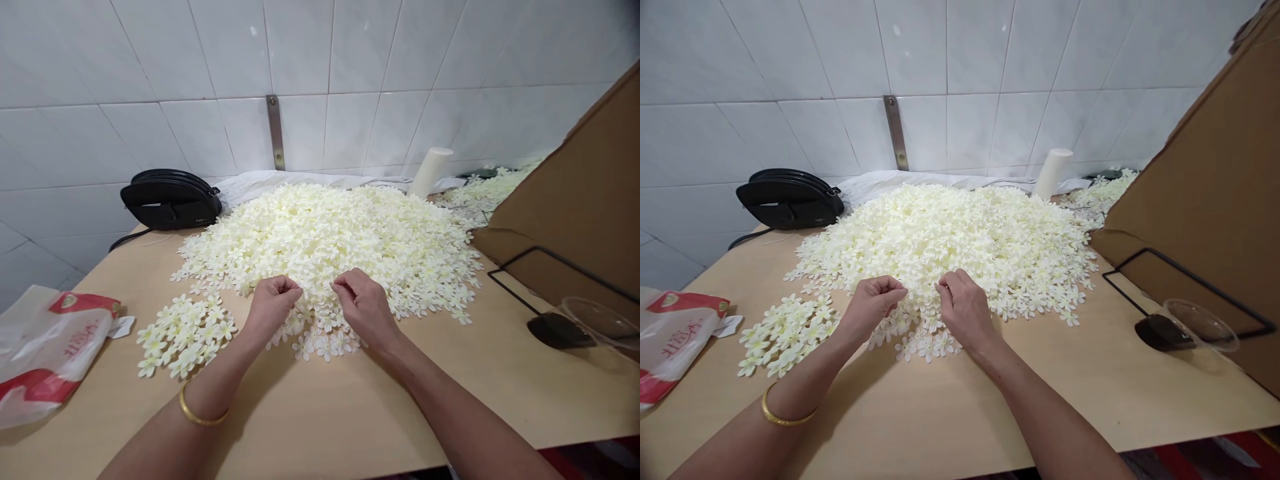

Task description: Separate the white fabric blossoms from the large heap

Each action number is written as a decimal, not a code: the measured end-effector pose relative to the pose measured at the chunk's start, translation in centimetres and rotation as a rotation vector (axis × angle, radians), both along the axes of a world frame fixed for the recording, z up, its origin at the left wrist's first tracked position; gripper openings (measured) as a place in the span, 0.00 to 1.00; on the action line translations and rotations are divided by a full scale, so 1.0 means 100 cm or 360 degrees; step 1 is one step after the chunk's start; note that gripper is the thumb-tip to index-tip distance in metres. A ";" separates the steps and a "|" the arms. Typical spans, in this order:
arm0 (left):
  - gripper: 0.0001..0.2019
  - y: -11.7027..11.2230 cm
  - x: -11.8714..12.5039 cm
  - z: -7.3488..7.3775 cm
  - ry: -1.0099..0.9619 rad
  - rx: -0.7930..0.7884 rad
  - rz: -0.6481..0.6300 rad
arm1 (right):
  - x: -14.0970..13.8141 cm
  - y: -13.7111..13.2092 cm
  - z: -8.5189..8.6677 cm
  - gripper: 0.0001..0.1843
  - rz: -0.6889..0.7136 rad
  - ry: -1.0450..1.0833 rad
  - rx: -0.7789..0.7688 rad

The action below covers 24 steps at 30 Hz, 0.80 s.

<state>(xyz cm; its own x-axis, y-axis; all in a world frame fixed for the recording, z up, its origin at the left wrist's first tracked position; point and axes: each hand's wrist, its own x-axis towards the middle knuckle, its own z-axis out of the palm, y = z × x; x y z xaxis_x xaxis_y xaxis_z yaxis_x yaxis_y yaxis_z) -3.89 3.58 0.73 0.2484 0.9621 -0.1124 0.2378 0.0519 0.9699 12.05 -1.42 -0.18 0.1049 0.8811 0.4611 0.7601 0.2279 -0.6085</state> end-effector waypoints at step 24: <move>0.05 -0.010 0.003 -0.002 0.0251 0.0546 -0.0081 | -0.010 0.006 -0.009 0.07 0.0051 -0.0329 0.0054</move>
